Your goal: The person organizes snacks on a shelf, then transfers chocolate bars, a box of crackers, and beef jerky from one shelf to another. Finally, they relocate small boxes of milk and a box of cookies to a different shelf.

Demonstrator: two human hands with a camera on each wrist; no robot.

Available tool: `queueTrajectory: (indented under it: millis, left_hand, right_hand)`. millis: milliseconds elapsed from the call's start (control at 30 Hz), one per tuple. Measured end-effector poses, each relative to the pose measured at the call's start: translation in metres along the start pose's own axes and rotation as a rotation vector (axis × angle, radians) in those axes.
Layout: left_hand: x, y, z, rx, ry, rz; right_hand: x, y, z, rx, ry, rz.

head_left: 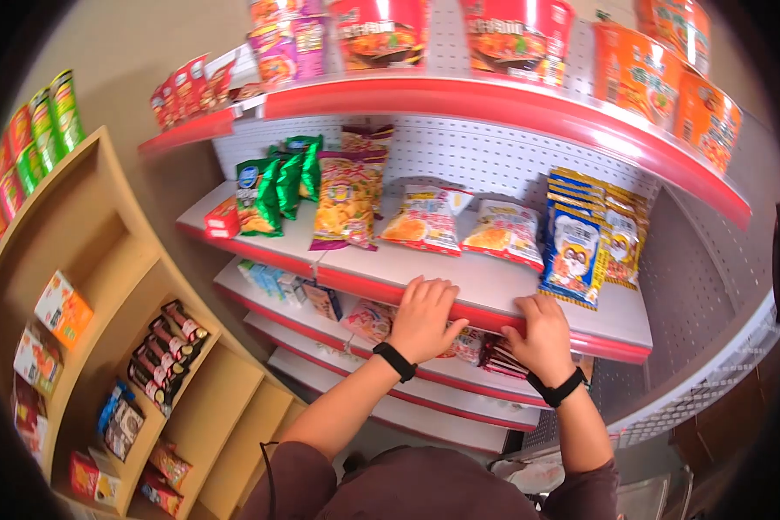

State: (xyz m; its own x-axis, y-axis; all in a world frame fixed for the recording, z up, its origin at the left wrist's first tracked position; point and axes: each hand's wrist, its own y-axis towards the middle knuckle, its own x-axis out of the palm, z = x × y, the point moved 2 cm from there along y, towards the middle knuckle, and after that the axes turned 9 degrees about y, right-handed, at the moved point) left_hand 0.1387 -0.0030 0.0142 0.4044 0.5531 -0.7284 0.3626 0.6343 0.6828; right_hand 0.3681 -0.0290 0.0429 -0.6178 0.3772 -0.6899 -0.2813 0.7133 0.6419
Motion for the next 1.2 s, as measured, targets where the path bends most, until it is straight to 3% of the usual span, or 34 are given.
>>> queueTrajectory:
  millis: [100,300,400,533,600,667,733,800,867,900,933,1067,1200]
  left_hand:
    - [-0.015,0.003,0.003,-0.039,-0.058,0.049]
    - [-0.064,-0.023,0.019,0.076,-0.172,0.232]
    - [-0.059,-0.076,0.005,0.025,-0.195,0.131]
    - [-0.047,-0.208,-0.026,-0.321,-0.008,-0.179]
    - [-0.069,-0.276,-0.021,-0.531,0.082,-0.221]
    - [-0.088,-0.342,-0.011,-0.715,0.183,-0.242]
    - [-0.106,-0.393,0.005,-0.908,0.249,-0.276]
    - [-0.117,-0.416,0.016,-1.032,0.287,-0.292]
    - [-0.117,-0.413,0.018,-1.068,0.276,-0.277]
    - [-0.114,-0.408,0.016,-1.082,0.271,-0.268]
    - [-0.111,-0.398,0.014,-1.044,0.253,-0.221]
    - [-0.094,-0.351,0.006,-0.921,0.170,-0.101]
    - [-0.099,-0.347,0.007,-0.927,0.124,-0.089]
  right_hand:
    - [0.000,0.000,0.001,0.016,-0.027,0.004]
    - [0.004,-0.002,0.006,0.011,-0.006,-0.013]
    - [0.010,-0.004,0.011,-0.006,-0.071,-0.006]
    - [0.016,-0.003,0.017,0.053,-0.084,0.001]
    - [0.012,0.001,0.018,0.092,-0.023,-0.042]
    - [0.016,-0.001,0.025,0.093,0.093,0.104]
    - [0.018,0.000,0.039,0.062,0.063,0.116]
    - [0.016,0.006,0.000,-0.068,0.136,0.188]
    - [0.007,0.015,-0.067,-0.122,0.316,0.167]
    - [0.041,0.006,-0.027,-0.049,0.508,0.087]
    - [0.049,0.008,-0.057,-0.041,0.574,-0.030]
    - [0.085,0.004,-0.129,-0.453,0.679,-0.374]
    - [0.113,-0.001,-0.139,-0.373,0.759,-0.519]
